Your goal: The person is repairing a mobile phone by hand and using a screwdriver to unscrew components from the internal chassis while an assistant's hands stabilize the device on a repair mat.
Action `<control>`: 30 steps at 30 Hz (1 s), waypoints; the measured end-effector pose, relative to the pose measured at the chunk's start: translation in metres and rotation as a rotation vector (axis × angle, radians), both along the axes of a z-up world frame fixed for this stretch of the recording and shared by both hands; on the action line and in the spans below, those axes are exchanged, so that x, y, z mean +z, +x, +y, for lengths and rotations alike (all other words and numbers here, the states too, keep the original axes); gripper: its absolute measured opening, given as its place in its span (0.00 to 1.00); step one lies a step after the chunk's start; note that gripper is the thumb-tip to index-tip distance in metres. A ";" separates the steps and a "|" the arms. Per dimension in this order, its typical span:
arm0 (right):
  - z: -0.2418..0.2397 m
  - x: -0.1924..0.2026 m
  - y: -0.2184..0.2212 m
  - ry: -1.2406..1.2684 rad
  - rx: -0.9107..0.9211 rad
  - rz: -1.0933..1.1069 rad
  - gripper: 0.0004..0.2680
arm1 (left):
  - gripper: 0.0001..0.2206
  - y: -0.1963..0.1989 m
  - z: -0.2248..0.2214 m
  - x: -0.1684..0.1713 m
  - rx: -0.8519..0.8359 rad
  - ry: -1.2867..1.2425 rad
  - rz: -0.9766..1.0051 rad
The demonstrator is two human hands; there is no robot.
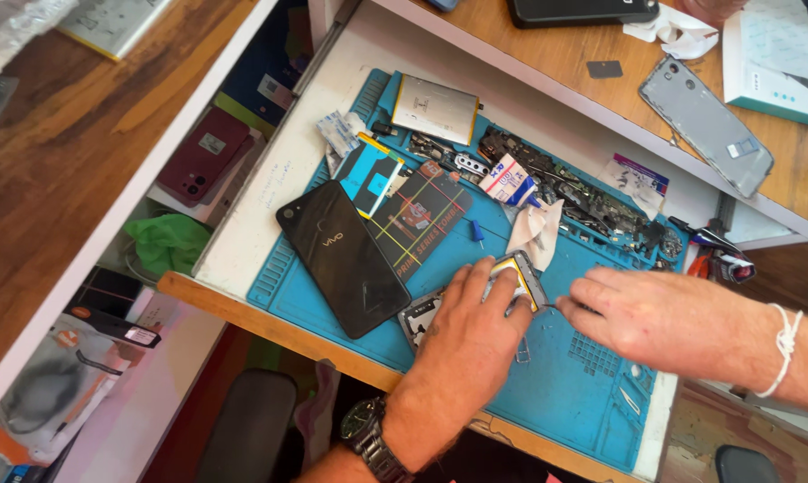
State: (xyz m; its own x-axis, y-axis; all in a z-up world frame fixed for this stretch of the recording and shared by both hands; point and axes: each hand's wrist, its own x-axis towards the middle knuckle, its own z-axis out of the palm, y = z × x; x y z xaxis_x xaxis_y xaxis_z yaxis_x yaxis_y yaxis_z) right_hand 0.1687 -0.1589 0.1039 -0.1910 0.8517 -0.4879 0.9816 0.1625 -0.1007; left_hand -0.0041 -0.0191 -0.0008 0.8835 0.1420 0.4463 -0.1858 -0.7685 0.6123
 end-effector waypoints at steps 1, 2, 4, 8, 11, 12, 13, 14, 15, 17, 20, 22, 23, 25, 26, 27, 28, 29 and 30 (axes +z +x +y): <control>0.000 0.000 -0.001 0.001 0.002 0.001 0.19 | 0.14 0.000 0.001 0.000 0.002 0.001 0.001; 0.000 0.000 0.000 -0.018 -0.043 -0.019 0.19 | 0.14 0.000 0.002 0.000 -0.001 0.002 0.004; -0.005 -0.003 0.001 -0.044 -0.094 -0.035 0.19 | 0.14 0.000 0.000 -0.001 -0.010 -0.005 0.010; -0.017 -0.013 0.005 -0.030 -0.096 -0.052 0.17 | 0.14 0.001 0.000 -0.002 -0.003 -0.016 0.003; -0.018 -0.021 0.009 -0.021 -0.106 -0.079 0.10 | 0.13 0.001 0.001 -0.002 -0.001 -0.007 0.006; -0.017 -0.023 0.009 -0.031 -0.130 -0.098 0.08 | 0.13 0.001 0.001 -0.002 0.002 -0.005 0.009; -0.016 -0.023 0.008 -0.031 -0.126 -0.097 0.08 | 0.13 0.001 0.001 -0.002 0.006 -0.006 0.010; -0.016 -0.021 0.007 -0.038 -0.155 -0.132 0.09 | 0.13 0.000 0.002 -0.002 0.005 -0.007 0.006; -0.015 -0.020 0.005 -0.047 -0.182 -0.167 0.11 | 0.13 -0.001 0.002 -0.002 0.005 -0.011 0.004; -0.015 -0.022 0.005 -0.043 -0.175 -0.180 0.10 | 0.13 -0.001 0.001 -0.003 0.010 -0.011 0.000; -0.018 -0.027 0.007 0.021 -0.188 -0.186 0.11 | 0.13 -0.002 0.001 -0.005 0.020 -0.020 -0.014; -0.021 -0.028 0.006 0.080 -0.210 -0.181 0.12 | 0.12 -0.002 0.001 -0.006 0.023 -0.030 -0.026; -0.023 -0.028 0.004 0.058 -0.242 -0.196 0.11 | 0.13 -0.002 0.001 -0.007 0.020 -0.020 -0.026; -0.025 -0.026 0.000 0.039 -0.273 -0.217 0.11 | 0.13 -0.001 0.000 -0.006 0.017 -0.010 -0.030; -0.026 -0.023 -0.002 0.000 -0.295 -0.229 0.12 | 0.13 -0.001 0.000 -0.004 0.022 -0.022 -0.037; -0.023 -0.022 -0.004 -0.034 -0.313 -0.236 0.14 | 0.13 -0.002 0.001 -0.004 0.032 -0.028 -0.039; -0.020 -0.021 -0.003 -0.026 -0.309 -0.235 0.14 | 0.13 -0.003 0.004 -0.004 0.036 -0.021 -0.040; -0.021 -0.019 -0.001 -0.109 -0.290 -0.235 0.15 | 0.13 -0.003 0.003 -0.004 0.030 -0.021 -0.034; -0.022 -0.018 0.001 -0.192 -0.271 -0.235 0.17 | 0.13 -0.003 0.002 -0.005 0.024 -0.022 -0.028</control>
State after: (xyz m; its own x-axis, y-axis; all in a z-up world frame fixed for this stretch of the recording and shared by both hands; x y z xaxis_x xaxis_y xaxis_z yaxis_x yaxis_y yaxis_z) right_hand 0.1692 -0.1810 0.0854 0.1635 0.7448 -0.6470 0.9861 -0.1049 0.1284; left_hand -0.0073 -0.0172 -0.0054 0.8672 0.1727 0.4671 -0.1847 -0.7594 0.6238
